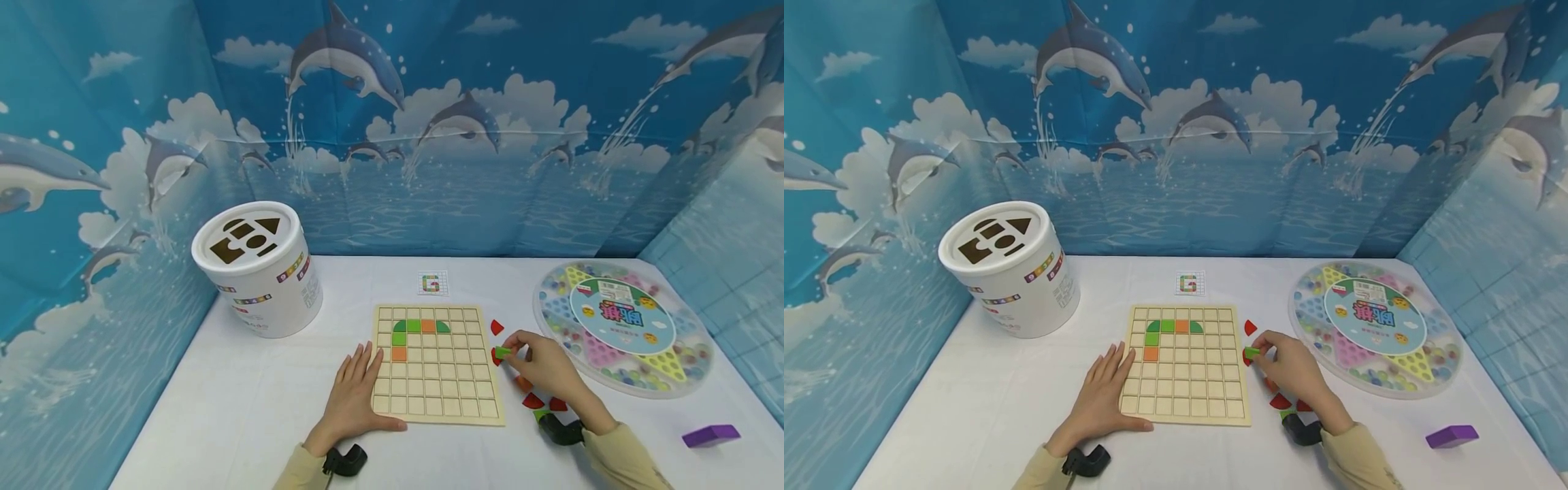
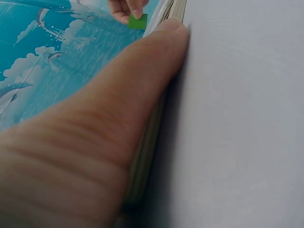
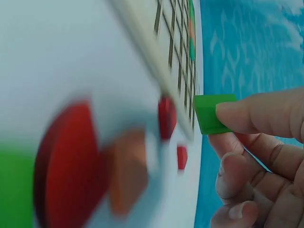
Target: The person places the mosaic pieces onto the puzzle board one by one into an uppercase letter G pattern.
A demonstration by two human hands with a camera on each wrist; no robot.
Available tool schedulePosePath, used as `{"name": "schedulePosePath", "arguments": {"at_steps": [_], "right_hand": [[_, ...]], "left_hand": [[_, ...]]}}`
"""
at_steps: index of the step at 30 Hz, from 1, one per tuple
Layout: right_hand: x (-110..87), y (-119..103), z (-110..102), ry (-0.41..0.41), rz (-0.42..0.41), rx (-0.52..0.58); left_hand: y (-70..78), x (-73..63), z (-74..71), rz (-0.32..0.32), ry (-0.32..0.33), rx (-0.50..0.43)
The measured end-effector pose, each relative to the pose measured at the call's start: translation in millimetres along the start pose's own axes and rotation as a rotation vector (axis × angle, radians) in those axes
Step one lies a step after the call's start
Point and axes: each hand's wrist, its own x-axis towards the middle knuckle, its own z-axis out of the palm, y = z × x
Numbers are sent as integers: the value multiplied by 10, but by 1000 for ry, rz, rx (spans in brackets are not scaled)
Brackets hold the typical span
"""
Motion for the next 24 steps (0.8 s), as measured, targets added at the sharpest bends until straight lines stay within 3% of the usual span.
{"name": "schedulePosePath", "arguments": {"at_steps": [7, 12, 24], "right_hand": [[97, -312, 244, 6, -127, 43], [181, -520, 425, -48, -187, 70], [324, -940, 798, -129, -180, 28]], "left_hand": [[-21, 9, 31, 2, 11, 8], [-31, 9, 45, 20, 38, 34], [-7, 1, 8, 15, 23, 51]]}}
